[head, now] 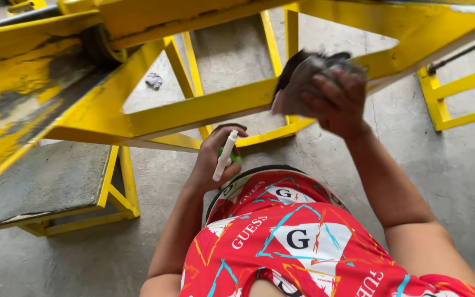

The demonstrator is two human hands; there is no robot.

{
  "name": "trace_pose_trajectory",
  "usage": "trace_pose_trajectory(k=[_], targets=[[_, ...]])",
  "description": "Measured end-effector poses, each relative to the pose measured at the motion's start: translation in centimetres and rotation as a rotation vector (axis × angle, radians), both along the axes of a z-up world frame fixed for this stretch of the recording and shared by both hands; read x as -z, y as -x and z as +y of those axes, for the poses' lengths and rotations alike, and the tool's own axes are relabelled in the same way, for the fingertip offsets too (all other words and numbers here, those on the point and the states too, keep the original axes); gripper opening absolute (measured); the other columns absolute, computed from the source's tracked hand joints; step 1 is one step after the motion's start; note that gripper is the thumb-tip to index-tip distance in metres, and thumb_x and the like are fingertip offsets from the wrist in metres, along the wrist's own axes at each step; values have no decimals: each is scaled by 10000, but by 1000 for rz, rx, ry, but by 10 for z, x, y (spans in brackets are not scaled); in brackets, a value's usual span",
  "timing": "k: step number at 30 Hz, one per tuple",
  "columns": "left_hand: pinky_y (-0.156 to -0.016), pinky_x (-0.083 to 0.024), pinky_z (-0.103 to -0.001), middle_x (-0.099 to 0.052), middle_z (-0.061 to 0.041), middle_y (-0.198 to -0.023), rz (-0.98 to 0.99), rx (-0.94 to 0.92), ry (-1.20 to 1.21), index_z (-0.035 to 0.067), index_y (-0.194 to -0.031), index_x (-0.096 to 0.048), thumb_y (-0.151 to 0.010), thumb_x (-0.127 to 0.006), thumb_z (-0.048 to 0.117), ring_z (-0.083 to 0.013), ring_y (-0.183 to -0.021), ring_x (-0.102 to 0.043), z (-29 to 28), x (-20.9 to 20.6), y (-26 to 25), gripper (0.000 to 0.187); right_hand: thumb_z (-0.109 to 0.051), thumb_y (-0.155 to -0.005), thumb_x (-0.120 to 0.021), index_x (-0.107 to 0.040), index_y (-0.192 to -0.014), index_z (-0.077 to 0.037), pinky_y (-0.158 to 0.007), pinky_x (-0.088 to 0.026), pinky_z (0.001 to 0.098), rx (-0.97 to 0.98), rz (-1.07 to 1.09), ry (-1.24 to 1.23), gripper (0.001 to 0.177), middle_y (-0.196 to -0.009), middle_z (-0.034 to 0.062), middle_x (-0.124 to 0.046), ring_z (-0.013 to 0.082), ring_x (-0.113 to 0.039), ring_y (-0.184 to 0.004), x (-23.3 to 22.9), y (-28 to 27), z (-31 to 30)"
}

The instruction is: The recorder is cleaning yellow gym machines and weight plates using a spray bottle and a cloth.

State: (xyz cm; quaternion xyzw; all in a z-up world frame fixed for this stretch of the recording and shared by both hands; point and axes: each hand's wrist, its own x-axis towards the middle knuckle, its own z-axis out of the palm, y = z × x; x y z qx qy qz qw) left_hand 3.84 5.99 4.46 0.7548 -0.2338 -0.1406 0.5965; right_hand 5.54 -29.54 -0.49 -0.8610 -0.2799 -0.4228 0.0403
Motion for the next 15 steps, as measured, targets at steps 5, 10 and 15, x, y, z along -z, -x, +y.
trace_pose_trajectory(k=[5, 10, 15], targets=[[-842, -555, -296, -624, -85, -1278, -131, 119, 139, 85, -1224, -592, -717, -643, 0, -176, -968, -629, -83, -7, 4, 517, -229, -1036, -681, -820, -1246, -242, -1120, -387, 528, 257, -95, 0, 252, -1447, 61, -646, 344, -491, -1371, 21, 22, -102], [-786, -565, -297, -612, -94, -1273, -119, 135, 129, 83, -1214, -611, -702, -642, -35, -163, -845, -650, -163, -9, 10, 527, -302, -994, -715, -854, -1208, -259, -1124, -361, 514, 283, -405, -27, 259, -1496, 83, -480, 360, -363, -1374, -38, 19, -130], [-733, -562, -295, -578, -79, -1153, -51, 86, 164, 87, -1278, -597, -694, -641, -42, -148, -800, -643, -219, -7, 16, 599, -211, -1059, -726, -640, -1386, -227, -1226, -299, 568, 142, -225, -408, 339, -1602, 139, -275, 425, -262, -1472, 21, 1, -150]])
